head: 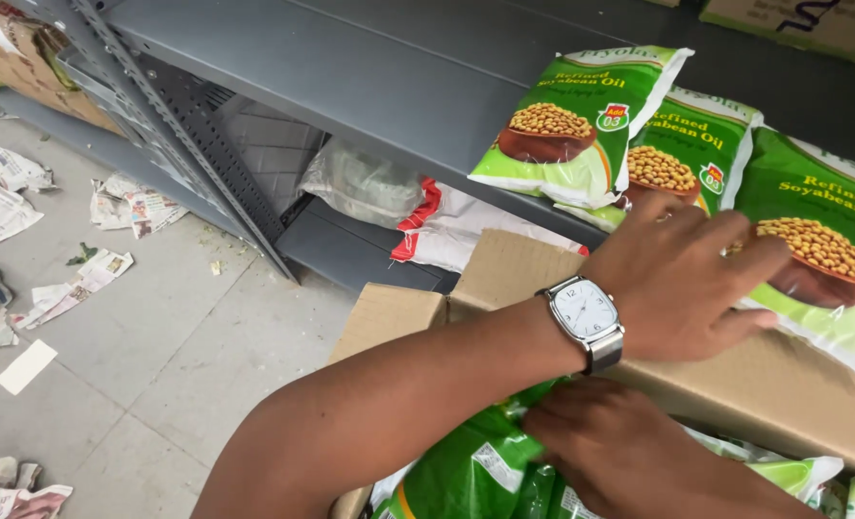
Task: Stocking pouches of refined soybean oil from a cardboard box onto warehouse shelves.
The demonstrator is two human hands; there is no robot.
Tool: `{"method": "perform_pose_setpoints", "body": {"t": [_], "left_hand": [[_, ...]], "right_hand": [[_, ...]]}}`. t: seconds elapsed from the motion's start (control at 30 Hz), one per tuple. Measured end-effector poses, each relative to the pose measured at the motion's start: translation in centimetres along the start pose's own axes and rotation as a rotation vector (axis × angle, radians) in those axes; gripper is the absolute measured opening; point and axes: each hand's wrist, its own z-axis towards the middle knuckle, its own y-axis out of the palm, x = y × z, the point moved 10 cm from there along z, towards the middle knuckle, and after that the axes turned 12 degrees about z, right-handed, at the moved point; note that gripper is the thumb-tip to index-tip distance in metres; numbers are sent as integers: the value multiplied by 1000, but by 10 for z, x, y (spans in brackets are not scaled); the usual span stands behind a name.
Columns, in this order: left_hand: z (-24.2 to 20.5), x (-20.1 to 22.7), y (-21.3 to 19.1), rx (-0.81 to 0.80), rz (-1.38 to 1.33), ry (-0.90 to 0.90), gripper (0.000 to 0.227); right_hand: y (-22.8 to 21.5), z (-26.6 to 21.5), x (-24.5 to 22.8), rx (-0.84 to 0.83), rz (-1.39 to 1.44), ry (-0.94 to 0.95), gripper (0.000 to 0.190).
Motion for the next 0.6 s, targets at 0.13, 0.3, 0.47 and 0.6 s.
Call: {"method": "perform_pose_setpoints", "body": {"t": [0.13, 0.3, 0.47, 0.6], "left_hand": [[5, 7, -5, -75, -300, 11, 44], [6, 8, 23, -288, -530, -16, 49], [3, 15, 58, -598, -1515, -261, 82], [1, 20, 39, -651, -1939, -300, 96]], "right_hand": [[-20, -27, -13, 5, -81, -60, 38], [-75, -48, -65, 129, -266, -237, 35], [-128, -102, -36, 473, -312, -127, 29], [-96, -250, 151, 549, -311, 194, 39]]}}
